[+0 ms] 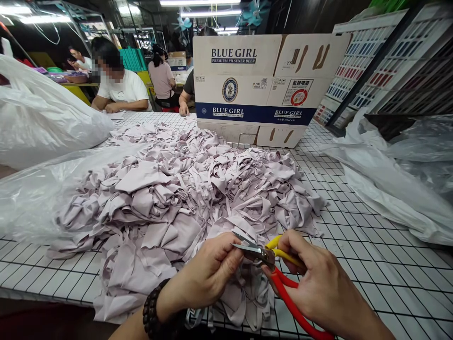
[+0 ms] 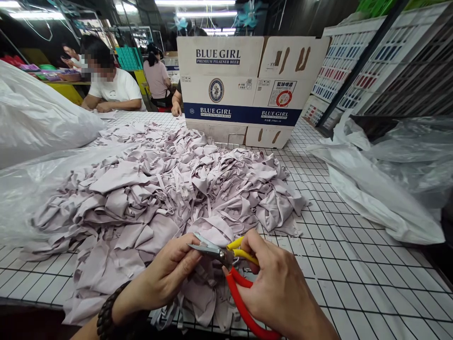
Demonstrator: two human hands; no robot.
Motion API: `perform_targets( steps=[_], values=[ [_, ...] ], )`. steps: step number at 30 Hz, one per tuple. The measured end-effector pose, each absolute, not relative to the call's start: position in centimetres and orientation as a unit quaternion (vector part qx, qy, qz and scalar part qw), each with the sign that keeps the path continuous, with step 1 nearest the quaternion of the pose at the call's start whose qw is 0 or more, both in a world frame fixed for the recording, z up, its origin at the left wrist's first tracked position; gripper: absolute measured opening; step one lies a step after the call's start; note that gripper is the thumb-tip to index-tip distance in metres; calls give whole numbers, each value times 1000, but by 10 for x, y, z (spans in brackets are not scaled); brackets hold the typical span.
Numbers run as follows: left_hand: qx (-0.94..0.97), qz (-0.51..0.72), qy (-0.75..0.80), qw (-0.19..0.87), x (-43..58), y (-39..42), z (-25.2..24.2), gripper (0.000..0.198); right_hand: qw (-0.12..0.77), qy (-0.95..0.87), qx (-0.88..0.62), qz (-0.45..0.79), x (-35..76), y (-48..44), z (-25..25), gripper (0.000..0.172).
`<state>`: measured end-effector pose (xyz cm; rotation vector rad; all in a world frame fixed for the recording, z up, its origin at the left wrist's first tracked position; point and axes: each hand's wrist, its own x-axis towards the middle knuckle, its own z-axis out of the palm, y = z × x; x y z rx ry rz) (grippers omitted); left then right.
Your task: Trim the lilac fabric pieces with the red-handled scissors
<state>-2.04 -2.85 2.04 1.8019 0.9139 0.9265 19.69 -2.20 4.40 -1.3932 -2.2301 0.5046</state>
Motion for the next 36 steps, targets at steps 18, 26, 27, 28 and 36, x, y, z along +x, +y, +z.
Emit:
perform_targets(
  steps=[18, 26, 27, 28, 36],
  values=[
    [721, 395, 340, 456, -22, -27, 25, 22, 200, -811, -515, 193, 195, -25, 40, 32],
    [720, 389, 335, 467, -25, -27, 22, 28, 224, -810, -514, 173, 196, -25, 35, 37],
    [719, 388, 336, 468, -25, -27, 22, 28, 226, -810, -515, 168, 195, -25, 34, 38],
    [719, 388, 337, 468, -25, -27, 22, 28, 226, -810, -515, 166, 196, -25, 34, 38],
    [717, 365, 350, 480, -26, -27, 25, 34, 234, -797, -513, 217, 199, -24, 32, 39]
  ],
)
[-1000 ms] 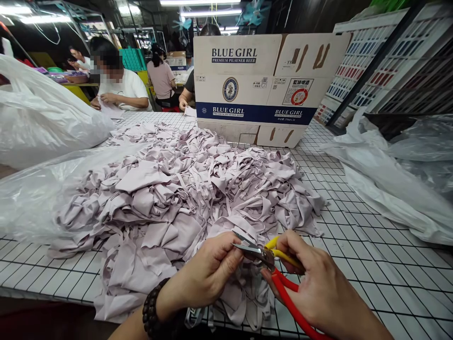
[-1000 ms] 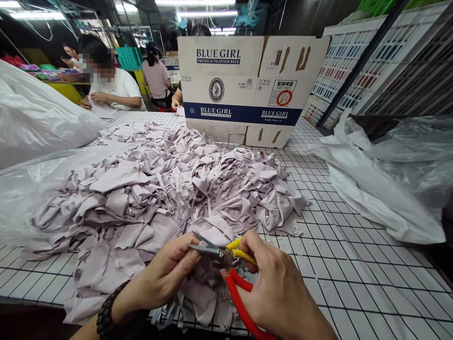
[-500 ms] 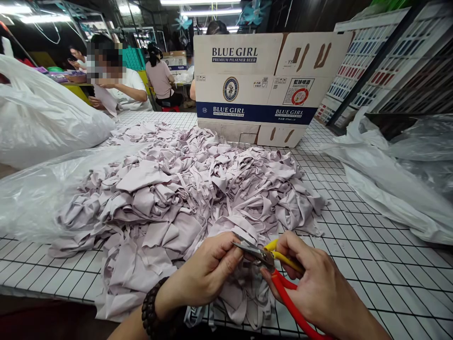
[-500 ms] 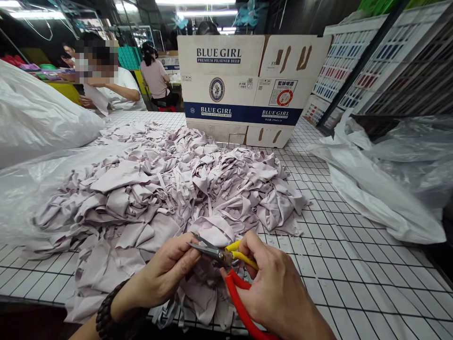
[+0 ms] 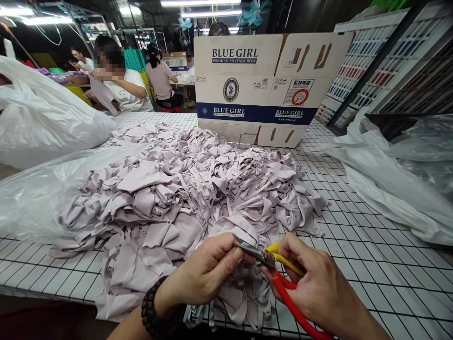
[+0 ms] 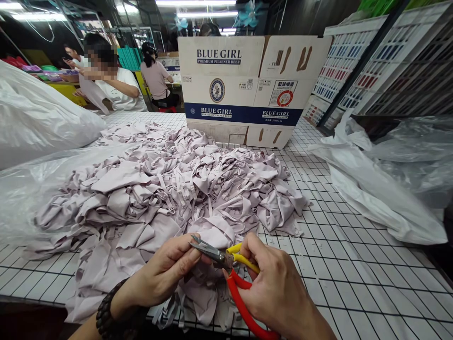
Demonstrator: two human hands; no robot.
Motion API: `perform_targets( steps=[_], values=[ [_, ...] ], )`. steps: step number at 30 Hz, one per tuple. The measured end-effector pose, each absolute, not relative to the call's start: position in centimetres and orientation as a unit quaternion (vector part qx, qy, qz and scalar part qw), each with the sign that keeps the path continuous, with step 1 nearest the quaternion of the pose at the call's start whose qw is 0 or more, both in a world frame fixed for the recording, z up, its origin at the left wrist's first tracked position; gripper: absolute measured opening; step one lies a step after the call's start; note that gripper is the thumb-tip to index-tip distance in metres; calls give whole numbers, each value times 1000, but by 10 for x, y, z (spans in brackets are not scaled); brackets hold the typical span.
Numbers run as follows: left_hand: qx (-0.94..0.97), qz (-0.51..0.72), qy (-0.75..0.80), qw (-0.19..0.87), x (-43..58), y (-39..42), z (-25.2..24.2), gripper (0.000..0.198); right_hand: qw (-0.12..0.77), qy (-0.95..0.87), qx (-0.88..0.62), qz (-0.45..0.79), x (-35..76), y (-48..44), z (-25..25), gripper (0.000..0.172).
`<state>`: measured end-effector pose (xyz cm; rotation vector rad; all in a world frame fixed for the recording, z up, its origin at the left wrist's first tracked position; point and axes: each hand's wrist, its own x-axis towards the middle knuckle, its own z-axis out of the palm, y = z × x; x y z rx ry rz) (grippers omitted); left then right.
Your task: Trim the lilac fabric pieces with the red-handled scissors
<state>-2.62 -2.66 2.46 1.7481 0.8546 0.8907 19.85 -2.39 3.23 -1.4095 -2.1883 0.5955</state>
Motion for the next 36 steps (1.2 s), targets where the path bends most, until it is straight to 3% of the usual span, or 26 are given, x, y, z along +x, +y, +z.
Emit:
perform_targets(
  steps=[5, 8, 10, 13, 18, 22, 27, 30, 33, 36],
  values=[
    [699, 351, 366, 503, -26, -27, 26, 39, 235, -721, -519, 393, 199, -22, 24, 42],
    [668, 361, 376, 531, -24, -26, 25, 40, 293, -606, -517, 529, 202, -17, 16, 40],
    [648, 372, 373, 550, -24, -26, 23, 39, 345, -547, -507, 570, 206, -13, 8, 35],
    [633, 403, 375, 545, -30, -28, 21, 35, 353, -521, -502, 593, 208, -8, -9, 34],
    [605, 433, 484, 461, -63, -34, 26, 37, 356, -518, -532, 567, 183, -13, -46, 52],
    [610, 402, 557, 396, -93, -37, 30, 38, 368, -533, -535, 542, 163, -14, -61, 49],
    [539, 399, 577, 466, -104, -35, 29, 33, 391, -536, -522, 536, 171, 2, -46, 43],
    [498, 412, 565, 512, -97, -31, 31, 37, 423, -531, -562, 473, 173, 1, -37, 49],
    [471, 423, 566, 528, -88, -30, 35, 38, 424, -535, -586, 437, 158, -17, -43, 57],
    [452, 458, 557, 525, -83, -33, 41, 37, 436, -555, -607, 365, 135, -34, -61, 54]
  ],
)
